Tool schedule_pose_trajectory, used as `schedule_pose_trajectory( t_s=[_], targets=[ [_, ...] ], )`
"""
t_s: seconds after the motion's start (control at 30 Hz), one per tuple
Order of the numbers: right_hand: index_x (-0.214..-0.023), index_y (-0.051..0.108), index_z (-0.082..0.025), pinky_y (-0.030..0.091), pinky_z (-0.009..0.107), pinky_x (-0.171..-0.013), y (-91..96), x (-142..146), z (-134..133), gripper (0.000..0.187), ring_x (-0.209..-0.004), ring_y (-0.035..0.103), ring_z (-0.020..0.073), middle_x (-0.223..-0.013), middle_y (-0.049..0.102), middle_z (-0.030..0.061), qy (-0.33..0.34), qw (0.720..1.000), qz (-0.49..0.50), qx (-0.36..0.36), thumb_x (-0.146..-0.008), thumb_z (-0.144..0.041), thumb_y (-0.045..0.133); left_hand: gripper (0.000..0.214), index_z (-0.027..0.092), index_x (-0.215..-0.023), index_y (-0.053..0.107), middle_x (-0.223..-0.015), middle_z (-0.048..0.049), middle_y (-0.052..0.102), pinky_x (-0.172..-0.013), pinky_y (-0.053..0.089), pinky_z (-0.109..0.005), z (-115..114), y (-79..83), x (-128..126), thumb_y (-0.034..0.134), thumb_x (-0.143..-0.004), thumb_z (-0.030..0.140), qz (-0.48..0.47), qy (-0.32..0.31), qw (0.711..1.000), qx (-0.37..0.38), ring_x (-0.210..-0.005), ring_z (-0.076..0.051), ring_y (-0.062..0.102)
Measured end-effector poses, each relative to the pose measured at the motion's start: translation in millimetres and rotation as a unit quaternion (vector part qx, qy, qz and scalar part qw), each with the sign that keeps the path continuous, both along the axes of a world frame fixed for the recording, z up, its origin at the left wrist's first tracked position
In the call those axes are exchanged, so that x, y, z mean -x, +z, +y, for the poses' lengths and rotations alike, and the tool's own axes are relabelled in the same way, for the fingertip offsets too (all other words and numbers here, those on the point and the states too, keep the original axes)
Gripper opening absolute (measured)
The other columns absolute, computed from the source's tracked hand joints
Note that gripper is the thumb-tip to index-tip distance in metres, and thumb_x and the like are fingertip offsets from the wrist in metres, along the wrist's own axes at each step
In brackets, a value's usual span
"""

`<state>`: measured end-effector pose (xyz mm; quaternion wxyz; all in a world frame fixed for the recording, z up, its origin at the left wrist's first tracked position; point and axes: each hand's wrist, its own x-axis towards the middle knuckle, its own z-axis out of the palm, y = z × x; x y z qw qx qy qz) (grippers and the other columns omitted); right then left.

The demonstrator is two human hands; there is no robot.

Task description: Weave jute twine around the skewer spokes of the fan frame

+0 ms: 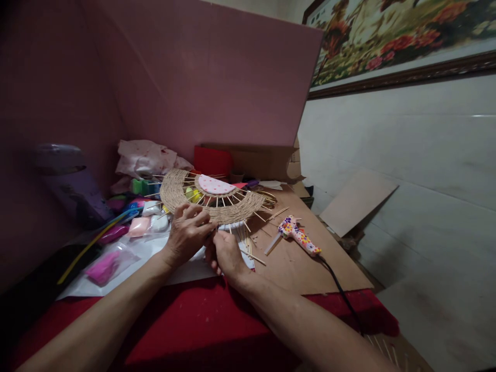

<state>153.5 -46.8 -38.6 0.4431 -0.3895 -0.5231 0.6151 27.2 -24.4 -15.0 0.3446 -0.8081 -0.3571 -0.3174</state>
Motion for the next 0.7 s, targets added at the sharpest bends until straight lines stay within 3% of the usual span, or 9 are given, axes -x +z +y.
schedule_pose_trajectory(
  t_s=[0.4,0.7],
  targets=[
    [-0.065,0.046,-0.019,0.021,0.014,-0.020,-2.4,-0.4,1.4,0.026,-0.022,0.031,0.0063,-0.033,0.045,-0.0074,-0.006,1.000,-0.004,-0.019,-0.082,-0.037,0.039,0.013,0.022,-0.088,0.065,-0.083,-0.0043,0.064,-0.084,0.033,-0.043,-3.4,-1.0,-0.2,0.055,-0.080,0.024,-0.078,0.021,0.996,0.046,-0.093,-0.024,0.049],
    [-0.064,0.045,-0.019,0.021,0.015,-0.020,-2.6,-0.5,0.0,0.027,-0.022,0.031,0.0058,-0.035,0.045,-0.0075,-0.005,0.999,-0.032,-0.027,-0.083,-0.037,0.038,0.009,0.024,-0.077,0.067,-0.086,-0.0040,0.063,-0.091,0.030,-0.045,2.1,-3.8,-0.9,0.058,-0.077,0.021,-0.027,0.008,1.000,0.007,-0.097,-0.025,0.047]
  ],
)
